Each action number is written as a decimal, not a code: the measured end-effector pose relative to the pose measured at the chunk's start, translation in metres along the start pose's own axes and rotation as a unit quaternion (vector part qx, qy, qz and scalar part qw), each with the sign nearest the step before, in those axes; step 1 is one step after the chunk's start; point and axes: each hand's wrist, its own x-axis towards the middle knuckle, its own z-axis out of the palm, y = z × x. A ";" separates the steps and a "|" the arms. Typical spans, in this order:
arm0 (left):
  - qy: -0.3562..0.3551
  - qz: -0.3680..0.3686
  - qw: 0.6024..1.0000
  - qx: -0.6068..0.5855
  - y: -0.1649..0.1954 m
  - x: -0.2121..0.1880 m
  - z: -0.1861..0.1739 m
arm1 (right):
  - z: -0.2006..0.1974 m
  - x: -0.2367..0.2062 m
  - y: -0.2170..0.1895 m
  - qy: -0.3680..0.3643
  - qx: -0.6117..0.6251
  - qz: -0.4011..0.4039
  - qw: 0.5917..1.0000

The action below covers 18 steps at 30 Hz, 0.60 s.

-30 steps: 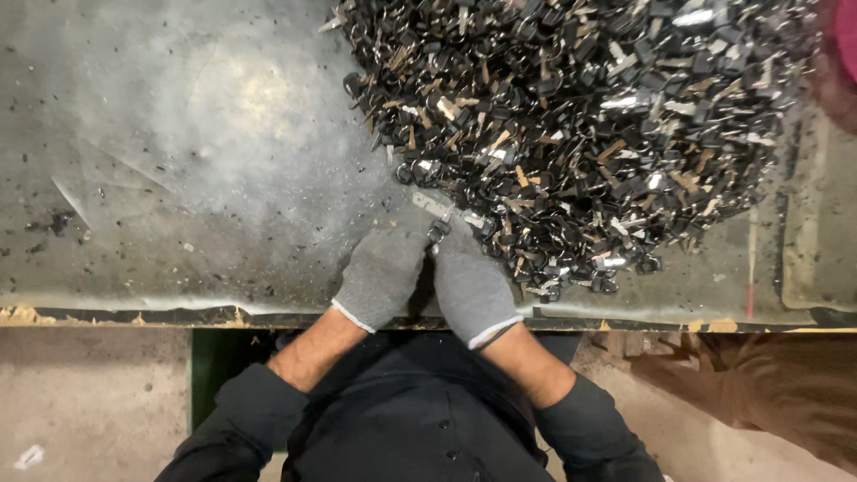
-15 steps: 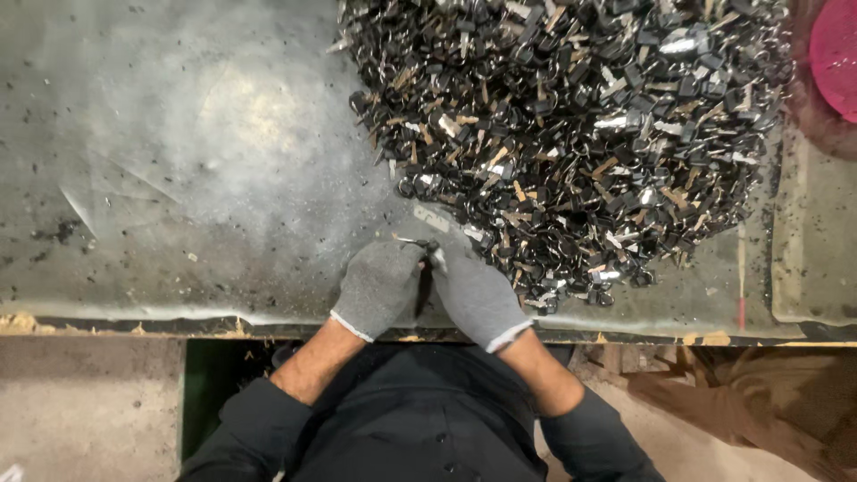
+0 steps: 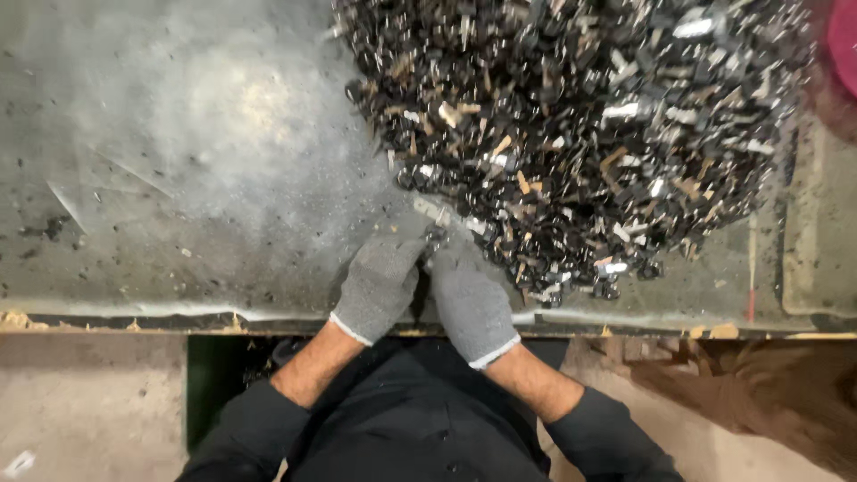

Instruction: The person, wearing gloves, sits at a workbench in front of a large pile of small black metal pieces. They pick up individual pieces, briefly handle and look at each one, and place selected pieces into a pink bucket beside the pile, repeating this sorting cycle throughout the clip.

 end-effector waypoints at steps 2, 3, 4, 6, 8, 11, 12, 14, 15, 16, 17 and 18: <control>-0.003 0.000 1.000 0.006 -0.001 -0.002 0.002 | 0.004 0.003 0.001 -0.153 0.036 0.061 0.986; -0.008 0.004 1.000 0.008 -0.001 -0.001 0.002 | 0.005 0.007 0.003 -0.220 0.050 0.090 0.970; -0.008 0.006 1.000 0.012 -0.001 -0.001 0.001 | 0.003 0.013 0.011 -0.160 0.098 0.014 0.982; -0.021 -0.036 0.999 -0.006 0.001 0.001 -0.004 | -0.002 0.023 0.025 -0.031 0.190 -0.140 0.971; -0.051 -0.123 0.990 -0.051 0.005 0.004 -0.009 | -0.005 0.025 0.028 -0.145 0.243 0.062 0.957; 0.005 -0.035 0.998 0.057 0.013 0.002 -0.011 | -0.007 0.016 0.021 -0.073 0.186 0.081 0.976; 0.017 -0.040 0.997 0.064 0.015 0.001 -0.010 | -0.006 0.011 0.017 -0.010 0.150 0.045 0.988; 0.048 -0.045 0.995 0.079 0.015 -0.002 -0.007 | -0.005 0.001 0.015 -0.092 0.162 0.105 0.977; 0.031 -0.062 0.996 0.063 0.014 -0.004 -0.005 | -0.005 -0.003 0.014 -0.130 0.167 0.133 0.968; 0.016 -0.076 0.996 0.049 0.010 -0.005 -0.004 | -0.003 -0.005 0.012 -0.092 0.113 0.085 0.986; 0.002 -0.090 0.995 0.035 0.007 -0.005 -0.003 | -0.003 -0.006 0.011 -0.053 0.058 0.036 0.996; 0.005 -0.067 0.997 0.045 0.006 -0.006 -0.001 | -0.002 -0.006 0.010 -0.017 0.002 -0.014 1.000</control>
